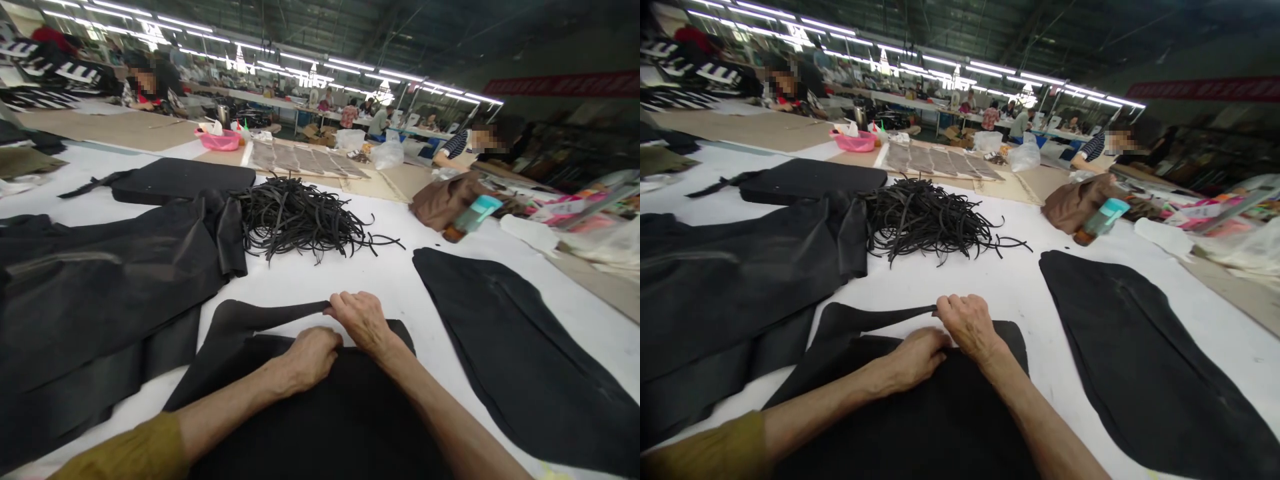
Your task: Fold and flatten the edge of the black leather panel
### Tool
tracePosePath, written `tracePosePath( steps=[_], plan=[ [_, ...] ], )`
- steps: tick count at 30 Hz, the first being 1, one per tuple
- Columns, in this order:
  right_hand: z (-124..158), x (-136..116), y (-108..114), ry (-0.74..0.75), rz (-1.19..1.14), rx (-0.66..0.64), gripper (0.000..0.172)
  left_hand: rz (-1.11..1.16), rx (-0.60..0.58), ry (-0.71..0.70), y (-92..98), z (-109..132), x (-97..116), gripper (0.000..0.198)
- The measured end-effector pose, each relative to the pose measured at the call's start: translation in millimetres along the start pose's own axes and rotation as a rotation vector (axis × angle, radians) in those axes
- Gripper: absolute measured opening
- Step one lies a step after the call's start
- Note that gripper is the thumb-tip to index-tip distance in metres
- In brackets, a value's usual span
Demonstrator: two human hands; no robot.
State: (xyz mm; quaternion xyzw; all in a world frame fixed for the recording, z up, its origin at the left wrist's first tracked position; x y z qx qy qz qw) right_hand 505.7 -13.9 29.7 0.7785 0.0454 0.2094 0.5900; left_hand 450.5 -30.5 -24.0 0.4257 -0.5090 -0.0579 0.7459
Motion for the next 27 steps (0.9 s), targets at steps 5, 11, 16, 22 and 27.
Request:
tracePosePath(
  steps=[5, 11, 16, 22, 27],
  plan=[
    [6, 24, -19, -0.143, -0.071, -0.077, 0.018, -0.074, 0.011, -0.071, -4.2, 3, 1, 0.022],
    [49, 45, -10, -0.325, -0.535, -0.112, 0.029, -0.088, 0.028, -0.101, -4.4, 2, -9, 0.022],
    [73, 45, -31, -0.366, -0.298, -0.189, 0.043, -0.088, 0.023, -0.147, -4.7, 2, 1, 0.016],
    [63, 40, -48, -0.365, -0.149, -0.246, 0.041, -0.183, -0.032, -0.255, -8.2, 11, 21, 0.02],
    [63, 46, -50, -0.413, -0.182, -0.243, 0.027, -0.176, -0.018, -0.262, -9.0, 15, 24, 0.017]
  ],
)
Point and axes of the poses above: each hand's wrist, its own z-axis away from the middle knuckle, its own y-axis out of the back of the hand, x = y × z, the point moved 7 cm from there along -z, towards the middle knuckle, and after that the axes turned 6 degrees about z, right-handed, at the moved point
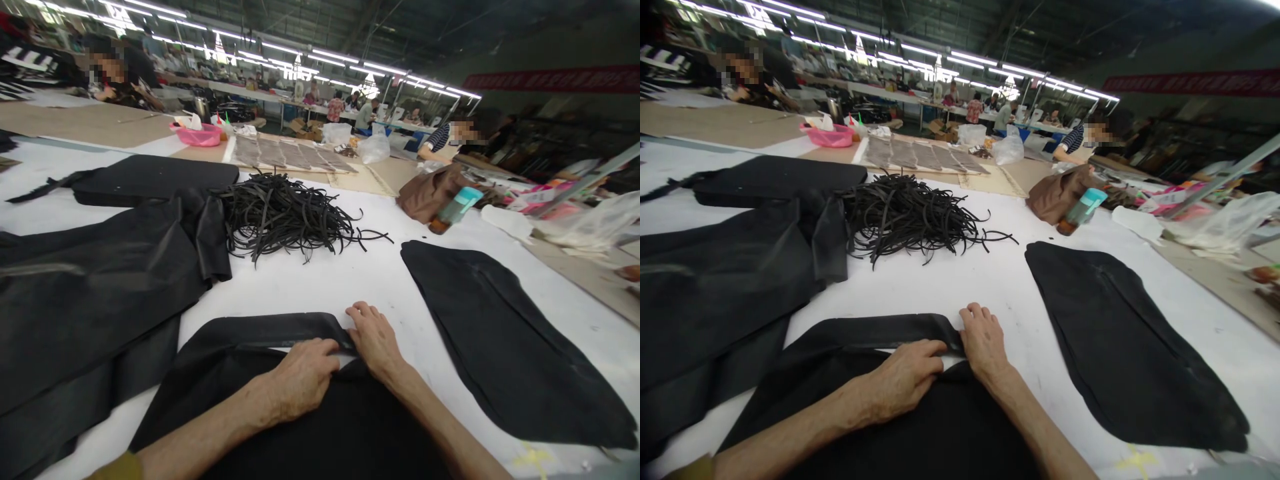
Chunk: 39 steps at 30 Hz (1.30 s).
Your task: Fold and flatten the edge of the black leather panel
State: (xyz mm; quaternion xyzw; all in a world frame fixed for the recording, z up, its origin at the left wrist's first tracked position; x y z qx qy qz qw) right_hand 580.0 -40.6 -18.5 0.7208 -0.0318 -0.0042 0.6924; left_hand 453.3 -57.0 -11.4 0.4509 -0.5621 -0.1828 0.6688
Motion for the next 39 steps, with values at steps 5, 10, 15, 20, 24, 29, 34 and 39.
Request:
tracePosePath(
  steps=[5, 10, 15, 20, 24, 29, 34, 39],
  plan=[
    [3, 8, -5, 0.057, -0.272, -0.087, 0.022, -0.001, -0.022, 0.042, -1.2, -1, -4, 0.017],
    [7, -3, 2, 0.176, -0.1, -0.139, 0.024, -0.01, 0.005, 0.074, -4.7, -4, -11, 0.016],
    [10, -3, -1, 0.079, -0.107, -0.231, 0.008, -0.03, 0.005, 0.091, -6.8, -5, -14, 0.011],
    [10, 8, -5, -0.005, -0.114, -0.188, 0.011, -0.052, -0.01, 0.071, -6.7, -3, -9, 0.013],
    [10, 18, 1, -0.158, -0.05, -0.06, 0.016, -0.153, -0.03, 0.008, -12.7, -2, 0, 0.016],
    [9, 26, 1, -0.174, -0.137, -0.049, 0.02, -0.178, 0.013, 0.06, -9.7, -7, -3, 0.014],
    [14, 39, 22, -0.216, -0.144, 0.068, 0.027, -0.078, -0.024, 0.189, -4.0, -12, -19, 0.016],
    [33, -15, 28, 0.22, -0.286, -0.086, 0.033, -0.071, 0.013, 0.157, -8.0, -14, -20, 0.015]
  ],
)
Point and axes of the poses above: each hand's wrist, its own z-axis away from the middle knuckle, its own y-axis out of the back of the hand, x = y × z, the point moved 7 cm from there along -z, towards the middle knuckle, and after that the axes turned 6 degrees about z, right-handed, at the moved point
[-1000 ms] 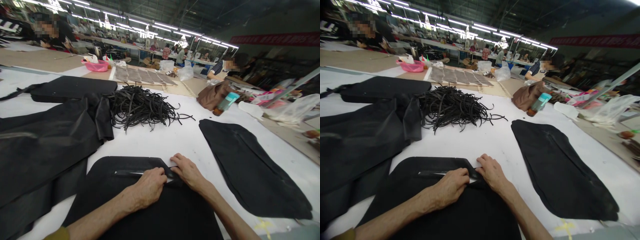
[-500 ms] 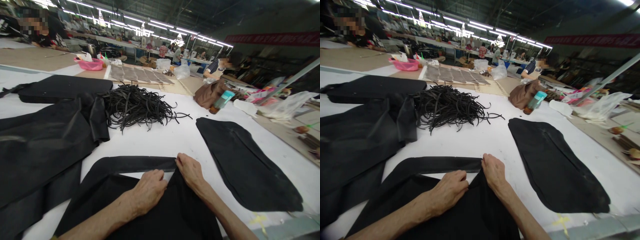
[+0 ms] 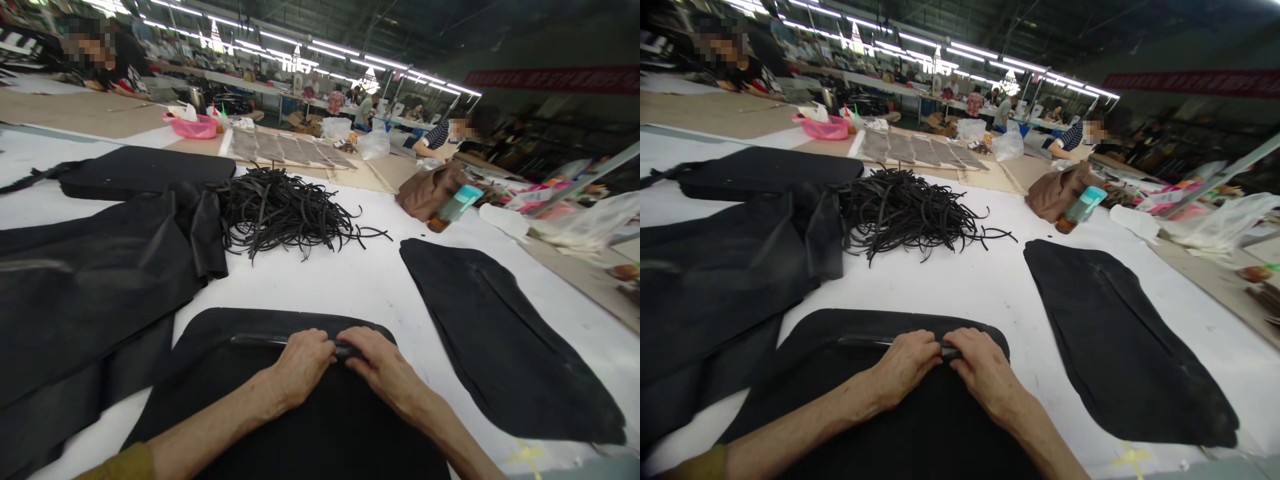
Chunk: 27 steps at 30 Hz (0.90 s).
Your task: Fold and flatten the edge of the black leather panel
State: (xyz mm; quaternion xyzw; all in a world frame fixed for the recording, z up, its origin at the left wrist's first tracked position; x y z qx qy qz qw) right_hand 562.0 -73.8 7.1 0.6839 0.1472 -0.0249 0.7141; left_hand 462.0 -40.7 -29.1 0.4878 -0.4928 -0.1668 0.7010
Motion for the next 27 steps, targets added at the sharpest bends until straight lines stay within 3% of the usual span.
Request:
tracePosePath(
  steps=[2, 6, 10, 15, 22, 27],
  plan=[
    [2, -10, -9, 0.036, 0.088, -0.054, 0.028, -0.015, 0.01, -0.002, 0.6, 1, -1, 0.015],
    [0, -7, -21, 0.029, 0.282, -0.026, 0.02, -0.056, -0.008, 0.029, 13.9, 14, -17, 0.017],
    [-1, -2, -24, 0.036, 0.397, 0.014, 0.019, -0.109, -0.006, 0.093, 37.1, 51, -53, 0.014],
    [3, 0, -22, 0.053, 0.513, 0.067, 0.014, -0.074, 0.118, 0.212, 58.3, 99, -93, 0.021],
    [13, 8, -27, 0.05, 0.451, 0.172, 0.009, 0.028, 0.184, 0.225, 60.3, 106, -95, 0.016],
    [-4, -35, -28, 0.092, 0.309, 0.2, 0.019, 0.013, 0.183, 0.218, 59.8, 102, -92, 0.012]
  ],
)
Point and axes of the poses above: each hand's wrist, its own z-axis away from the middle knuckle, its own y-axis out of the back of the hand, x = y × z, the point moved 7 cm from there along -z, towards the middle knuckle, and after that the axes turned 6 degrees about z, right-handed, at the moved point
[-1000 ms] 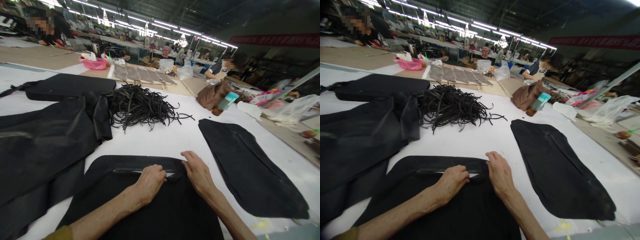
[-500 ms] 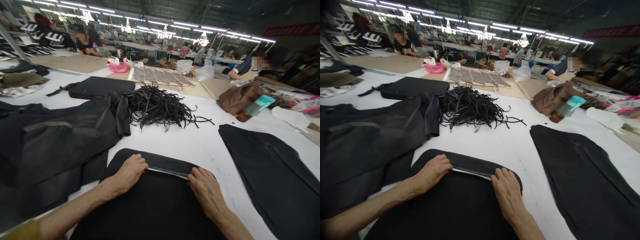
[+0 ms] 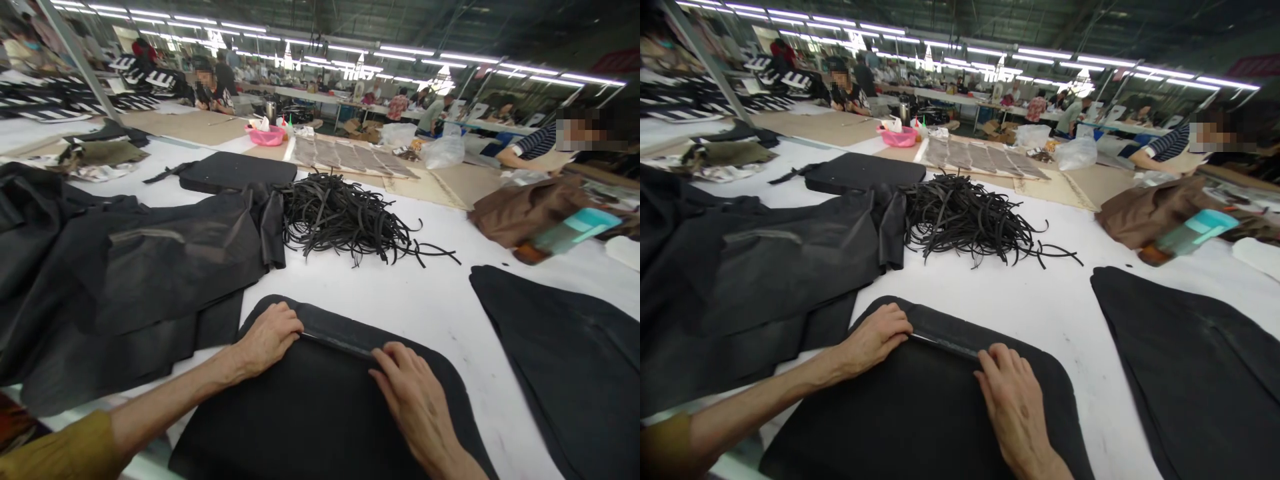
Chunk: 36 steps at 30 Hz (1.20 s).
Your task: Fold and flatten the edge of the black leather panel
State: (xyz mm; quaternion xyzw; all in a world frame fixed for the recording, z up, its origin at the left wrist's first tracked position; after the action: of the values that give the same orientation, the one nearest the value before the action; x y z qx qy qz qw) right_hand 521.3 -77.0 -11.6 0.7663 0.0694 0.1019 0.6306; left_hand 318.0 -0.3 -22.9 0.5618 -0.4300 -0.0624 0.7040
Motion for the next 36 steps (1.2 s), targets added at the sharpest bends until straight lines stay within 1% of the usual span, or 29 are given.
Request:
tracePosePath(
  steps=[3, 6, 9, 11, 13, 15, 16, 17, 18, 20, 21, 23, 25, 28, 33, 36],
  plan=[
    [-23, -36, 0, 0.055, -0.124, -0.011, 0.025, -0.008, 0.027, 0.011, -1.6, 0, -1, 0.014],
    [-40, -58, -11, 0.052, -0.168, -0.058, 0.018, 0.004, 0.042, 0.022, -3.7, 0, -2, 0.016],
    [-47, -63, -21, 0.025, -0.155, -0.072, 0.015, 0.098, 0.076, 0.053, -1.9, 0, -5, 0.015],
    [-48, -61, -25, 0.02, -0.173, -0.083, 0.015, 0.24, 0.128, 0.111, 2.5, 1, -12, 0.016],
    [-48, -60, -27, 0.017, -0.198, -0.099, 0.015, 0.364, 0.202, 0.179, 8.6, 3, -19, 0.021],
    [-48, -58, -27, 0.02, -0.218, -0.113, 0.014, 0.381, 0.274, 0.192, 15.7, 3, -20, 0.029],
    [-48, -58, -27, 0.023, -0.225, -0.117, 0.014, 0.352, 0.284, 0.16, 17.7, 2, -16, 0.032],
    [-49, -58, -27, 0.027, -0.23, -0.118, 0.014, 0.312, 0.267, 0.106, 17.5, 0, -10, 0.032],
    [-49, -59, -26, 0.034, -0.236, -0.116, 0.015, 0.263, 0.226, 0.042, 14.7, -3, -2, 0.031],
    [-49, -60, -26, 0.05, -0.249, -0.104, 0.017, 0.15, 0.114, -0.069, 3.3, -8, 13, 0.025],
    [-49, -61, -26, 0.058, -0.256, -0.096, 0.018, 0.087, 0.067, -0.099, -3.6, -10, 19, 0.021],
    [-48, -61, -27, 0.07, -0.272, -0.076, 0.019, -0.029, 0.026, -0.112, -15.1, -14, 23, 0.017],
    [-47, -61, -27, 0.075, -0.291, -0.051, 0.018, -0.088, 0.027, -0.104, -23.1, -16, 21, 0.018],
    [-46, -59, -26, 0.083, -0.321, -0.012, 0.017, -0.091, 0.048, -0.099, -29.4, -17, 17, 0.02],
    [-46, -58, -23, 0.12, -0.269, 0.08, 0.018, -0.083, 0.076, -0.129, -30.4, -15, 15, 0.021],
    [-44, -58, -25, 0.149, -0.223, 0.084, 0.018, -0.114, 0.071, -0.184, -30.6, -12, 18, 0.016]
  ],
)
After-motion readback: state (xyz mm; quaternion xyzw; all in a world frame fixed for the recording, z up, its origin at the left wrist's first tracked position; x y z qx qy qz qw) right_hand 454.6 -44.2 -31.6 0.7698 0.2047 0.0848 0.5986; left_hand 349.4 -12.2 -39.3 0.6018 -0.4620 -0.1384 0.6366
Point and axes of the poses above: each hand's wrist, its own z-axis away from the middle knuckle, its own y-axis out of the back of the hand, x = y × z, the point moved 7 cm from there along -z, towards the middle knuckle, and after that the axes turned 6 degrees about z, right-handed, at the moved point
